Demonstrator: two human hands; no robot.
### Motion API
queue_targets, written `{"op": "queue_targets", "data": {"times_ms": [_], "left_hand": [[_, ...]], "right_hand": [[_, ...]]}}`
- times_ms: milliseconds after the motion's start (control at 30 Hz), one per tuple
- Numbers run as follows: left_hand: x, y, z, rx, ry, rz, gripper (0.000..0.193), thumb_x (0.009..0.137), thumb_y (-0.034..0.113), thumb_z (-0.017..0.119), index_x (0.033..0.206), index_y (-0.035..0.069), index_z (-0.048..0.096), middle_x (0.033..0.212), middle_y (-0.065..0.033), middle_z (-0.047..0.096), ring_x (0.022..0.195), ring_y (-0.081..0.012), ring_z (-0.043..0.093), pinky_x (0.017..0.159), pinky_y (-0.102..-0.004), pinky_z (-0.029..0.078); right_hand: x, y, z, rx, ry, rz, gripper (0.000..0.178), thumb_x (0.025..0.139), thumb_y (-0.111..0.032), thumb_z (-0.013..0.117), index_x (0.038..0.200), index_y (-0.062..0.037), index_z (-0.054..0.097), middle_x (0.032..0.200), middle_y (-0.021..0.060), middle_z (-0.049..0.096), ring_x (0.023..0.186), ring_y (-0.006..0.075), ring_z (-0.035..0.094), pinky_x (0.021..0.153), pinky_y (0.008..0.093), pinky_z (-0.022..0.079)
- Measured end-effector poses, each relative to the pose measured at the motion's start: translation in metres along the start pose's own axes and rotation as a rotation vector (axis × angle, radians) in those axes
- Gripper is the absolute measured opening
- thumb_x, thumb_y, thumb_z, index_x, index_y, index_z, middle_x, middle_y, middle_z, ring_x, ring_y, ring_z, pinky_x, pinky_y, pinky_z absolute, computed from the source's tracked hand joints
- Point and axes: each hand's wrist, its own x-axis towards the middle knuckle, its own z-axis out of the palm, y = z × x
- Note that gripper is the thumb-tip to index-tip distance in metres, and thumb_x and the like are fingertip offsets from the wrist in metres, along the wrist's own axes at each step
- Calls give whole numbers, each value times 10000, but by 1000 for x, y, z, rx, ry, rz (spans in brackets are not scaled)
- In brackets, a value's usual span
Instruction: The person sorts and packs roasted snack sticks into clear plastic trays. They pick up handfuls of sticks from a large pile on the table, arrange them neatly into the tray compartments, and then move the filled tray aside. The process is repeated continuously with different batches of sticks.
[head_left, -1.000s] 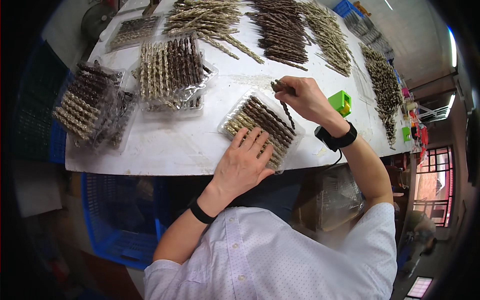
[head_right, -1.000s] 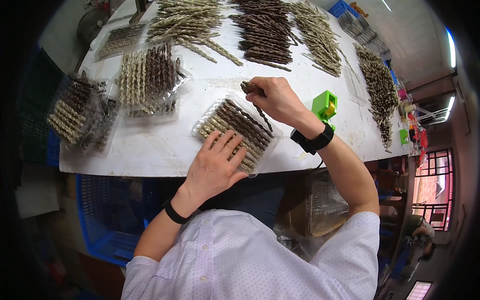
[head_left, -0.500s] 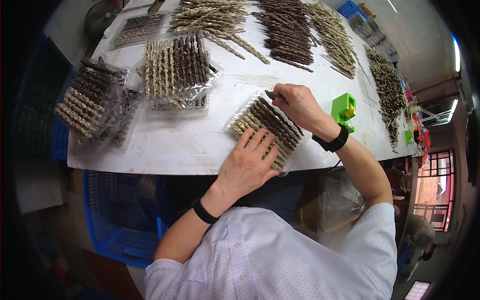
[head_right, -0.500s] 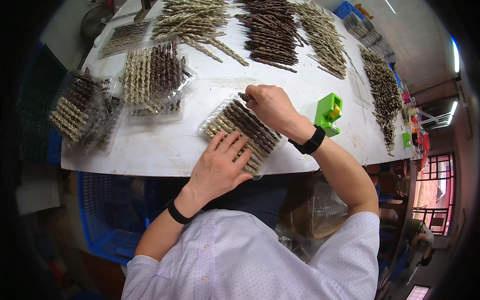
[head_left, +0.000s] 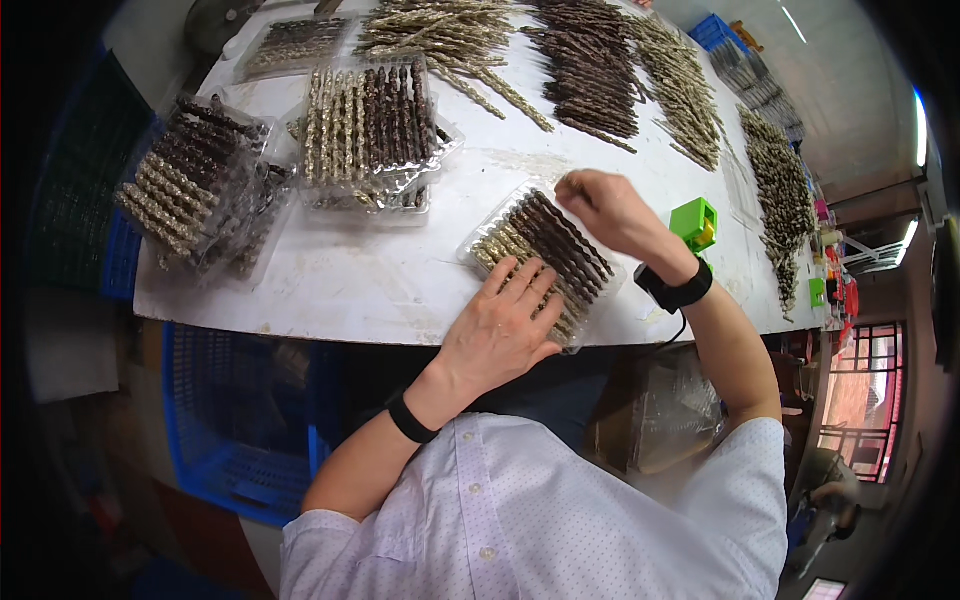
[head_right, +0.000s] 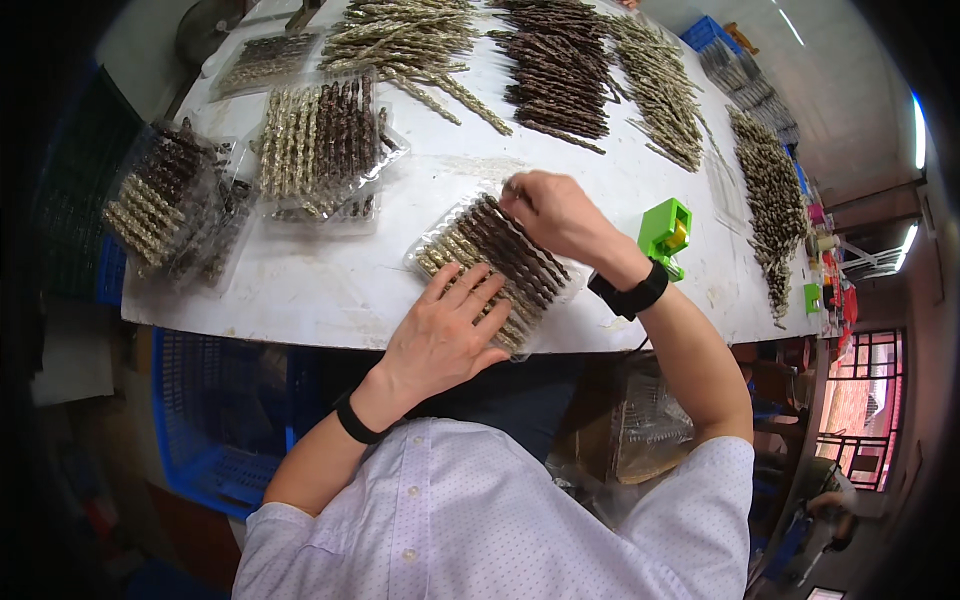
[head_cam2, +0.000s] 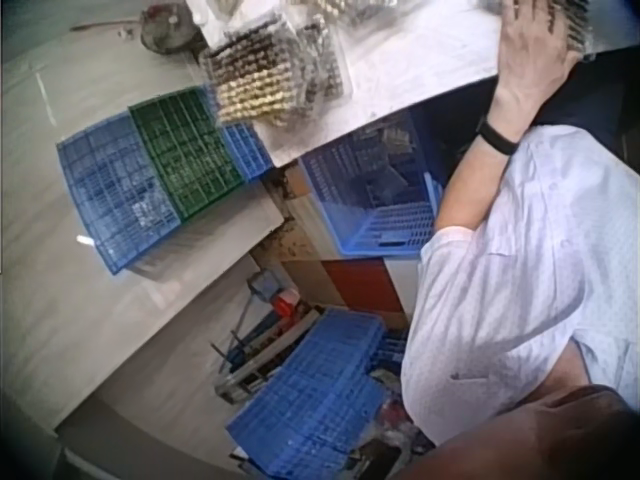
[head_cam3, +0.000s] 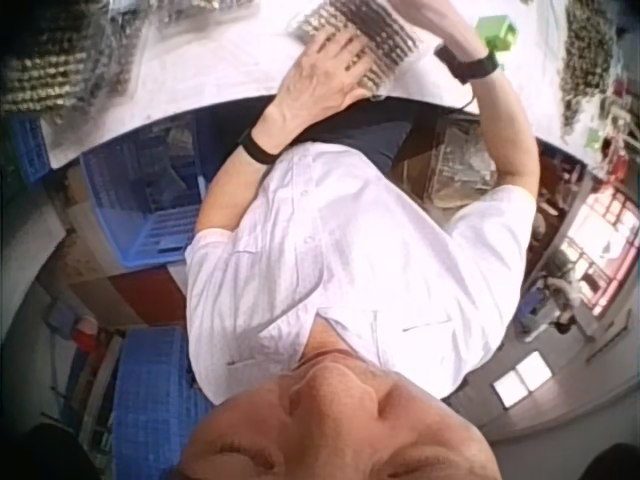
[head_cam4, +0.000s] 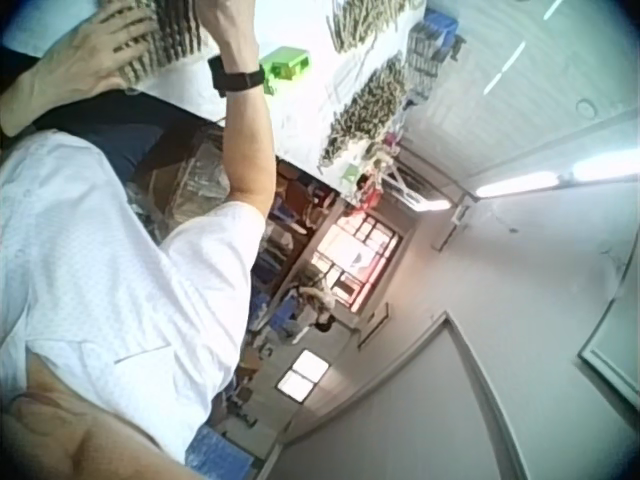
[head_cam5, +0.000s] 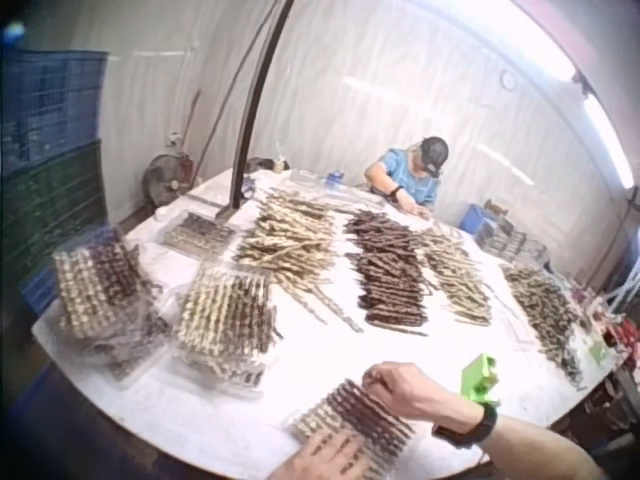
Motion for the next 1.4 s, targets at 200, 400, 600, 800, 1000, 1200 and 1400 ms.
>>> {"op": "queue_targets", "data": {"times_ms": [200, 400, 600, 800, 1000, 1200, 1400], "left_hand": [[1, -1, -2, -31, 23, 13, 546, 818, 405, 755, 1194, 26, 643, 1350, -176, 587, 1345, -341, 475, 1186, -498, 290], [1, -1, 0, -31, 26, 13, 550, 817, 407, 757, 1191, 21, 643, 1351, -175, 588, 1345, -342, 475, 1184, -497, 295], [1, -1, -1, -33, 11, 30, 558, 820, 415, 758, 1193, 19, 637, 1357, -180, 586, 1355, -334, 472, 1187, -498, 292], [1, 0, 1, -10, -10, 2, 564, 819, 422, 759, 1226, 47, 648, 1379, -153, 575, 1366, -315, 466, 1186, -503, 289], [1, 0, -2, -3, -19, -4, 566, 821, 424, 757, 1229, 50, 638, 1379, -153, 574, 1362, -315, 469, 1188, -501, 287], [1, 0, -1, 1, -14, 8, 558, 830, 421, 750, 1230, 49, 636, 1382, -155, 574, 1359, -315, 471, 1188, -499, 285], [2, 1, -3, 3, -21, 18, 559, 830, 417, 752, 1235, 47, 641, 1377, -151, 578, 1359, -318, 470, 1185, -497, 290]], "right_hand": [[9, -10, -21, 183, -65, 251, 401, 997, -325, 529, 1016, 52, 666, 790, 123, 646, 733, 214, 587, 711, 368, 497], [-1, -15, -10, 18, -121, 298, 448, 1009, -356, 501, 1033, 64, 655, 888, 203, 693, 850, 320, 666, 783, 413, 504], [-20, -2, 15, -315, -98, 166, 330, 1002, -317, 546, 1048, -2, 632, 995, 203, 638, 981, 397, 612, 847, 466, 492], [-29, 8, 24, -423, -49, 102, 284, 970, -283, 625, 1117, -41, 638, 985, 152, 640, 979, 335, 632, 833, 440, 515], [-28, 1, 19, -191, 198, -116, 123, 887, -103, 671, 997, -50, 655, 956, 103, 643, 915, 325, 645, 769, 427, 539], [-28, 21, 29, -286, 118, -251, 120, 835, -33, 675, 948, -72, 682, 902, 90, 646, 906, 300, 644, 762, 408, 539], [-31, 20, 7, -17, 121, -51, 138, 855, 20, 672, 982, -35, 665, 844, 120, 638, 725, 297, 634, 695, 394, 524]]}}
